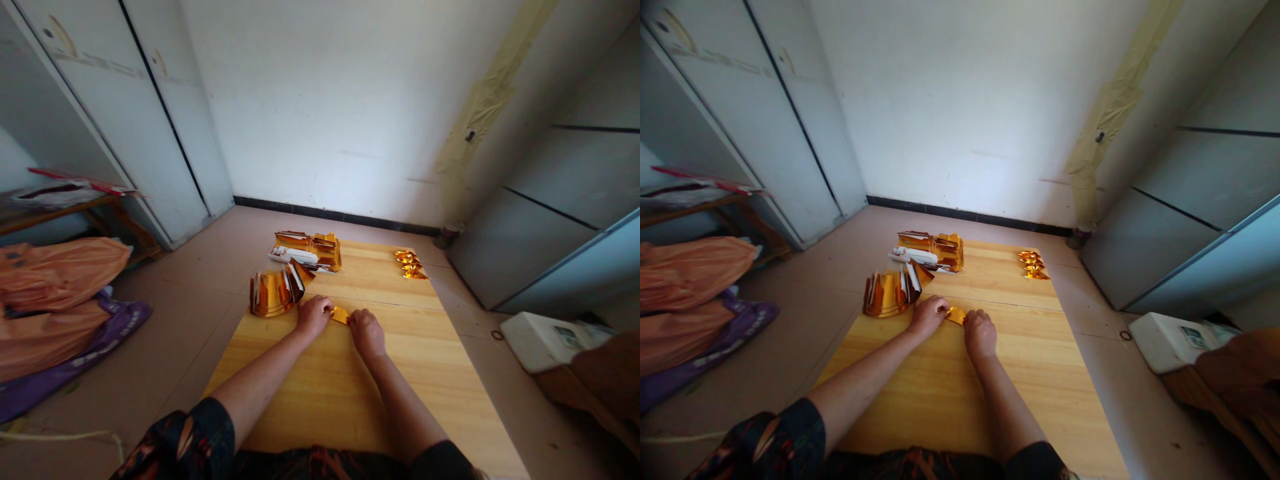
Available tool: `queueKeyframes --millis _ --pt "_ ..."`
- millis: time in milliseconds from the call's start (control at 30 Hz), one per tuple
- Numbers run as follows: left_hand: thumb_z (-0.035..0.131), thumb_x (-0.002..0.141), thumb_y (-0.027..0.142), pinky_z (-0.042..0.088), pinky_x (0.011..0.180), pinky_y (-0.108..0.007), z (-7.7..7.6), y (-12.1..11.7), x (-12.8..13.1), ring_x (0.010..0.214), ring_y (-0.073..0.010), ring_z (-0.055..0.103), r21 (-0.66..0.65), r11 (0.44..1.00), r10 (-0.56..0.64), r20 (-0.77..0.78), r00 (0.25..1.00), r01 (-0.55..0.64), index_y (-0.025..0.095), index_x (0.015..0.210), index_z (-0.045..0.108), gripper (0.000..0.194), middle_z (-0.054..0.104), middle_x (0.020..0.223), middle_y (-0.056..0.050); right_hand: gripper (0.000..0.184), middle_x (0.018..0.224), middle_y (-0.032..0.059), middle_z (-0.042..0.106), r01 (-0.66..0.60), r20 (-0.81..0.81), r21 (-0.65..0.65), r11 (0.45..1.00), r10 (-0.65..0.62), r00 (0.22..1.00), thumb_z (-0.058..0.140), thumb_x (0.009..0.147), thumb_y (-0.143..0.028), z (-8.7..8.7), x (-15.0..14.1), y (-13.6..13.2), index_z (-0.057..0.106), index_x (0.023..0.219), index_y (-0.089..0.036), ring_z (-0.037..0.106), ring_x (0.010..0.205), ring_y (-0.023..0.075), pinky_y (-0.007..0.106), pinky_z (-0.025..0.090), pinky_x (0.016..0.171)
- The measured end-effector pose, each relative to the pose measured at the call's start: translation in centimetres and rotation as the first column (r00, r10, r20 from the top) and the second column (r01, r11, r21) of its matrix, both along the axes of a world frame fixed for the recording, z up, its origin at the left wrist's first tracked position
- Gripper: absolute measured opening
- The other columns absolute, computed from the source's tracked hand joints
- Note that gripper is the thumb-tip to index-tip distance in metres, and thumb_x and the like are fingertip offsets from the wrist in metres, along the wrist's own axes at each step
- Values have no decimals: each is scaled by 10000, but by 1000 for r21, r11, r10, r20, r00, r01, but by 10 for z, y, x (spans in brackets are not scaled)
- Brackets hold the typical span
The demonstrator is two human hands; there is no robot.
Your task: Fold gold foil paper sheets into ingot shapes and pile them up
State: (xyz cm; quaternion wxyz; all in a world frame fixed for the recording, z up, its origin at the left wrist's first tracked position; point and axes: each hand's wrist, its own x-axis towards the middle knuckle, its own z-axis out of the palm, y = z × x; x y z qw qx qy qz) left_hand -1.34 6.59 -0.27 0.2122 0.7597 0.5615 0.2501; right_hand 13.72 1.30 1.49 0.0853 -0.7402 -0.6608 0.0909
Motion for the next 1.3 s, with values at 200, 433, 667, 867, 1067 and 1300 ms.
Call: queueKeyframes --millis 200,433,667,867,1067,1300 --pt "546 768 92 376 796 -308 1 -1 -3 907 -163 602 -9 998 -67 -12 998 67 236 755 706 216 690 885 9 147 926 52 640 -21 -2 -50 999 21 1000 510 891 -247 1 3 6 646 879 -193 591 846 142 212 342 623" --pt "572 747 98 432 812 -284 -12 5 -16 894 -157 606 68 965 -256 17 967 254 233 902 720 254 670 944 -23 161 924 36 650 -25 -23 -79 997 23 999 488 905 -264 1 2 6 639 901 -210 601 813 130 216 325 598" --pt "599 786 164 436 770 -264 -9 5 -25 847 -153 578 233 885 -370 -175 912 404 248 967 696 222 628 859 -23 164 917 30 650 -35 -58 -84 996 30 998 489 898 -257 2 4 7 647 887 -216 602 808 126 215 332 609" --pt "466 906 267 402 674 -263 -2 1 -25 759 -150 526 385 764 -361 -409 838 517 252 999 653 209 556 775 -31 159 920 20 644 -56 -86 -80 995 49 995 493 888 -216 3 6 7 652 885 -225 599 797 114 204 343 620" --pt "354 952 242 382 640 -262 -8 6 -27 671 -130 498 418 712 -381 -445 810 564 202 883 640 297 521 682 -27 179 922 26 609 -104 -29 -42 994 103 994 462 912 -221 3 6 6 641 918 -222 580 770 107 197 342 599" --pt "373 945 240 383 611 -255 -9 9 -27 686 -135 511 422 687 -343 -529 776 591 185 823 623 284 549 717 -35 219 894 22 583 -390 88 99 916 382 920 457 916 -199 -7 8 2 649 1005 -256 545 839 134 204 358 702"
